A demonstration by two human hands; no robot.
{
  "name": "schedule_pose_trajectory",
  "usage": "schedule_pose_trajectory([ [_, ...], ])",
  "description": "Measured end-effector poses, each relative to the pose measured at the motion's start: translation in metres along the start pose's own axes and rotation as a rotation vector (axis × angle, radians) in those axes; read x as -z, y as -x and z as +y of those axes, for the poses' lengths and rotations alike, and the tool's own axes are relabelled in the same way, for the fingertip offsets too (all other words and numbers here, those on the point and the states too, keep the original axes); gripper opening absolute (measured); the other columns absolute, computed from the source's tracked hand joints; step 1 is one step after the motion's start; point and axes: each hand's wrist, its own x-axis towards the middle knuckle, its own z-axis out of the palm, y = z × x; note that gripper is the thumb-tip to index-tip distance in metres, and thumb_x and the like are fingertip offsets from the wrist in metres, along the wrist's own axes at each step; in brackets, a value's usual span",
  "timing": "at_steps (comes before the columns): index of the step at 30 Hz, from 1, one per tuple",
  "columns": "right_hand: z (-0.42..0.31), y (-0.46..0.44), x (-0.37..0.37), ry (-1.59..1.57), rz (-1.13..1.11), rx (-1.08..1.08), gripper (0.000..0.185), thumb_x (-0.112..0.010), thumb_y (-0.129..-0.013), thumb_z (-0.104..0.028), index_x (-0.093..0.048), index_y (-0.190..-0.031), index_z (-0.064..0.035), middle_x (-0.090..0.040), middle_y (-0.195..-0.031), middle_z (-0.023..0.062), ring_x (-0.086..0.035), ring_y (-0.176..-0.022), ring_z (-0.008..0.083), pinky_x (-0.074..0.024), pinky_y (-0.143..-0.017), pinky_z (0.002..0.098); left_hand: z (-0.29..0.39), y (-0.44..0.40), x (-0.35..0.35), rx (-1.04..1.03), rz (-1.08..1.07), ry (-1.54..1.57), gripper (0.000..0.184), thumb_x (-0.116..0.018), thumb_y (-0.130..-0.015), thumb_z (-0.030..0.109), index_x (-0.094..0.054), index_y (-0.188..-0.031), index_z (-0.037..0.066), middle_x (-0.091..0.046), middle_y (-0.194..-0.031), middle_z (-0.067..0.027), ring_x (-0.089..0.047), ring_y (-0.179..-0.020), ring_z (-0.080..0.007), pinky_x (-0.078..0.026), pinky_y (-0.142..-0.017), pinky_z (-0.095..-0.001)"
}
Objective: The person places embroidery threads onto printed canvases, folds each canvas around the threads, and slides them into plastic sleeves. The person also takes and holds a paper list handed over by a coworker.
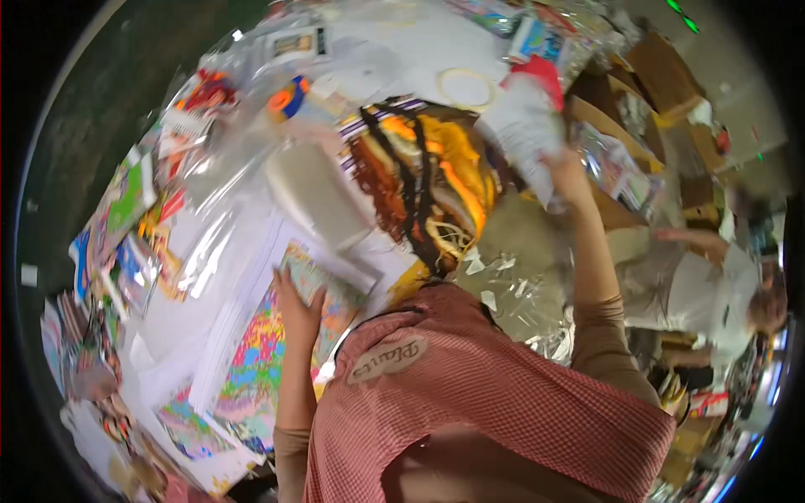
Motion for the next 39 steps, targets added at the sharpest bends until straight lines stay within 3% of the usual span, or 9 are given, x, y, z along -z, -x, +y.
schedule_pose_trajectory([
  [1, -0.012, -0.008, -0.034, 0.119, -0.239, 0.485, 0.026, -0.059, -0.083, -0.022, -0.062, -0.103, -0.0065, -0.060, -0.081, 0.0172, -0.059, -0.078, 0.0283, -0.0449, -0.070, 0.0386, 0.030, -0.007, 0.017, -0.087, 0.069, -0.006, 0.080, -0.073, -0.072, 0.022, -0.029, -0.134, -0.001, -0.023, -0.141, -0.0278, -0.024, -0.132, -0.0390, -0.025, -0.106, -0.0428],
  [3, -0.109, 0.004, -0.072, 0.184, -0.873, 0.495, 0.031, -0.061, -0.076, -0.022, -0.062, -0.101, -0.0035, -0.062, -0.086, 0.0180, -0.059, -0.083, 0.0324, -0.0454, -0.073, 0.0418, 0.080, -0.021, 0.046, -0.301, 0.165, -0.006, 0.083, -0.076, -0.068, 0.020, -0.030, -0.134, 0.002, -0.021, -0.142, -0.0278, -0.022, -0.132, -0.0398, -0.025, -0.106, -0.0445],
  [6, -0.201, 0.023, -0.133, 0.226, -1.105, 0.903, 0.033, -0.063, -0.072, -0.018, -0.061, -0.100, -0.0013, -0.063, -0.089, 0.0183, -0.060, -0.085, 0.0328, -0.0461, -0.074, 0.0420, 0.141, -0.031, 0.082, -0.599, 0.111, -0.192, 0.078, -0.074, -0.067, 0.019, -0.034, -0.133, 0.007, -0.042, -0.129, -0.0265, -0.043, -0.119, -0.0388, -0.039, -0.093, -0.0434],
  [9, -0.260, 0.034, -0.146, 0.379, -1.095, 1.009, 0.029, -0.063, -0.072, -0.018, -0.062, -0.097, -0.0026, -0.063, -0.087, 0.0187, -0.060, -0.081, 0.0335, -0.0464, -0.073, 0.0429, 0.126, -0.038, 0.078, -0.116, -0.310, -0.239, 0.057, -0.070, -0.071, 0.019, -0.047, -0.123, 0.007, -0.061, -0.100, -0.0188, -0.060, -0.088, -0.0364, -0.048, -0.072, -0.0408],
  [14, -0.291, 0.024, -0.129, -0.183, 0.178, 1.125, 0.032, -0.066, -0.076, -0.016, -0.059, -0.104, -0.0029, -0.061, -0.097, 0.0162, -0.056, -0.096, 0.0322, -0.0437, -0.085, 0.0375, 0.023, -0.003, 0.079, 0.085, 0.337, -0.078, 0.017, -0.062, -0.082, 0.013, -0.061, -0.095, 0.003, -0.064, -0.080, -0.0146, -0.061, -0.065, -0.0280, -0.047, -0.059, -0.0334],
  [16, -0.291, 0.044, -0.125, -0.431, 0.216, 0.711, 0.040, -0.067, -0.076, -0.013, -0.055, -0.112, -0.0015, -0.056, -0.111, 0.0140, -0.051, -0.106, 0.0295, -0.0390, -0.093, 0.0378, -0.001, 0.012, 0.077, 0.456, 0.627, 0.783, 0.016, -0.058, -0.086, 0.011, -0.059, -0.097, 0.000, -0.064, -0.084, -0.0085, -0.058, -0.069, -0.0147, -0.045, -0.062, -0.0263],
  [20, -0.248, 0.056, -0.202, -0.618, -0.205, 0.537, 0.067, -0.068, -0.077, -0.014, -0.032, -0.131, 0.0030, -0.038, -0.133, 0.0190, -0.041, -0.121, 0.0237, -0.0317, -0.101, 0.0366, -0.007, 0.023, 0.066, 0.524, 0.684, 0.817, 0.016, -0.057, -0.088, 0.010, -0.057, -0.098, -0.003, -0.062, -0.089, -0.0037, -0.054, -0.076, -0.0080, -0.043, -0.066, -0.0224],
  [25, -0.225, 0.091, -0.215, -1.162, -0.709, 0.193, 0.051, -0.061, -0.084, -0.009, -0.038, -0.127, 0.0055, -0.053, -0.119, 0.0147, -0.053, -0.107, 0.0186, -0.0419, -0.091, 0.0321, 0.020, 0.029, 0.060, 0.560, 0.593, 1.071, 0.018, -0.054, -0.089, 0.008, -0.056, -0.104, -0.002, -0.063, -0.093, -0.0075, -0.057, -0.079, -0.0106, -0.046, -0.070, -0.0234],
  [39, -0.221, 0.101, -0.140, -1.081, -0.608, -0.005, 0.027, -0.058, -0.086, -0.004, -0.054, -0.111, 0.0057, -0.064, -0.098, 0.0111, -0.062, -0.084, 0.0133, -0.0490, -0.072, 0.0253, 0.047, 0.037, 0.060, 0.484, 0.409, 1.171, 0.018, -0.051, -0.092, 0.016, -0.058, -0.096, -0.001, -0.060, -0.084, -0.0013, -0.051, -0.072, -0.0060, -0.043, -0.065, -0.0211],
])
